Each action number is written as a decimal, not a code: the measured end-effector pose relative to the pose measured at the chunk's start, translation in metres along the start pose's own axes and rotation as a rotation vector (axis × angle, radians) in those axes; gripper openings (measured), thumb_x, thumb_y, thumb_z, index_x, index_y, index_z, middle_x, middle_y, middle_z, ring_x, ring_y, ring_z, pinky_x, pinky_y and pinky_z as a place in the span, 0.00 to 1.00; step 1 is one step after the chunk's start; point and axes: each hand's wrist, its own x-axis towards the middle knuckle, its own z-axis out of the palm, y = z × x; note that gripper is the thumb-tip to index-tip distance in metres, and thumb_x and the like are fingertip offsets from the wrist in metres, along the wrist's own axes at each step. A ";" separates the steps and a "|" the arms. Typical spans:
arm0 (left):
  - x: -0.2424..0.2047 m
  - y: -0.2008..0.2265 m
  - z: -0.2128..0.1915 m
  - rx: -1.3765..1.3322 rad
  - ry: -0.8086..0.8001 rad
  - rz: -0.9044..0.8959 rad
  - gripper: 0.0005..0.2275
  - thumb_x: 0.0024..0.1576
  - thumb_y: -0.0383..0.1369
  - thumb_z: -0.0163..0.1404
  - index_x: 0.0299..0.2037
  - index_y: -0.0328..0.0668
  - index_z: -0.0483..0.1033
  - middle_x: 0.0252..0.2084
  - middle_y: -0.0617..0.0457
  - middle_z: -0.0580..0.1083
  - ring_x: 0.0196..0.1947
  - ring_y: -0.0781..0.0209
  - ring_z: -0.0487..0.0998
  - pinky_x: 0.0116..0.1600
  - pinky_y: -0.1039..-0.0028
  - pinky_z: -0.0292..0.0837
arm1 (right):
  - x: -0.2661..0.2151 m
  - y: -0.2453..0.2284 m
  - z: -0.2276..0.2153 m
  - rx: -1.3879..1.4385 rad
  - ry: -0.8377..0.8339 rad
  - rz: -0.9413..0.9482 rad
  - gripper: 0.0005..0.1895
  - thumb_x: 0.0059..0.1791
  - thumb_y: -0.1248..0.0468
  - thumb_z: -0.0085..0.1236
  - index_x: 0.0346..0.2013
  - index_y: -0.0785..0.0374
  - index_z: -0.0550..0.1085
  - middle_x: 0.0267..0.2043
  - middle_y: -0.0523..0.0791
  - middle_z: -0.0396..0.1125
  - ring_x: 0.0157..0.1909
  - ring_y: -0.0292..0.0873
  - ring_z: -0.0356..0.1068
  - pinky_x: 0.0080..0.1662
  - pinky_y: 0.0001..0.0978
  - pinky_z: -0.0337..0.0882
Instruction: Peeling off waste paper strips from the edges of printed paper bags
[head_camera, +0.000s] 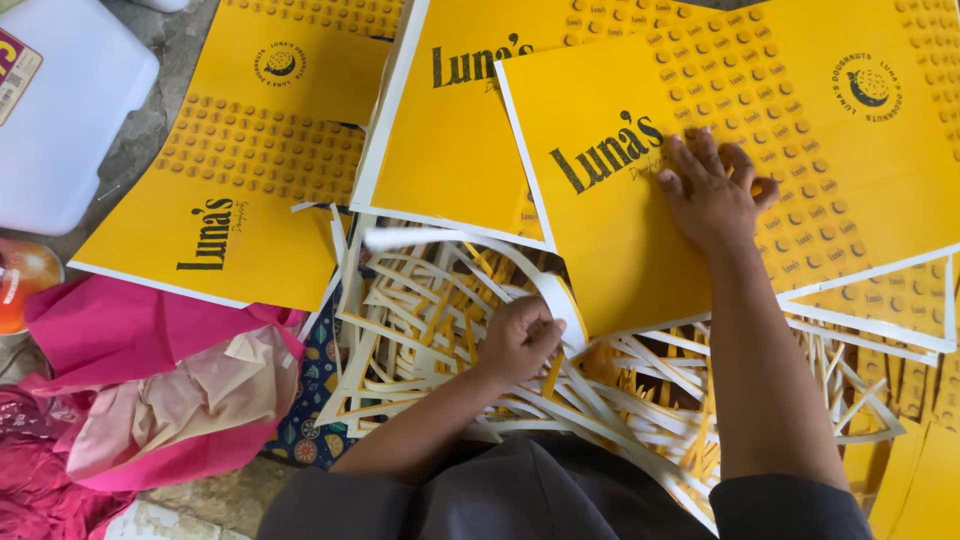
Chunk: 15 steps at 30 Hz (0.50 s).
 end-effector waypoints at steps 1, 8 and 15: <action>0.000 0.005 0.001 0.004 -0.002 -0.003 0.08 0.56 0.24 0.55 0.25 0.34 0.73 0.14 0.48 0.69 0.13 0.62 0.73 0.18 0.79 0.63 | 0.001 -0.001 -0.001 0.005 -0.002 0.001 0.26 0.62 0.40 0.28 0.76 0.31 0.57 0.81 0.36 0.46 0.78 0.50 0.38 0.63 0.70 0.41; -0.003 0.001 -0.002 0.082 -0.038 -0.158 0.18 0.59 0.42 0.58 0.25 0.33 0.73 0.19 0.46 0.70 0.20 0.58 0.77 0.24 0.73 0.69 | 0.001 -0.015 -0.007 0.059 -0.095 0.129 0.28 0.60 0.40 0.29 0.77 0.29 0.52 0.83 0.35 0.39 0.80 0.50 0.31 0.65 0.76 0.34; -0.005 0.008 -0.009 0.151 -0.054 -0.288 0.15 0.59 0.41 0.58 0.21 0.46 0.73 0.12 0.57 0.69 0.10 0.69 0.69 0.23 0.80 0.68 | 0.007 -0.027 0.001 0.120 -0.178 0.325 0.32 0.59 0.39 0.28 0.79 0.32 0.43 0.83 0.38 0.29 0.80 0.55 0.23 0.65 0.86 0.32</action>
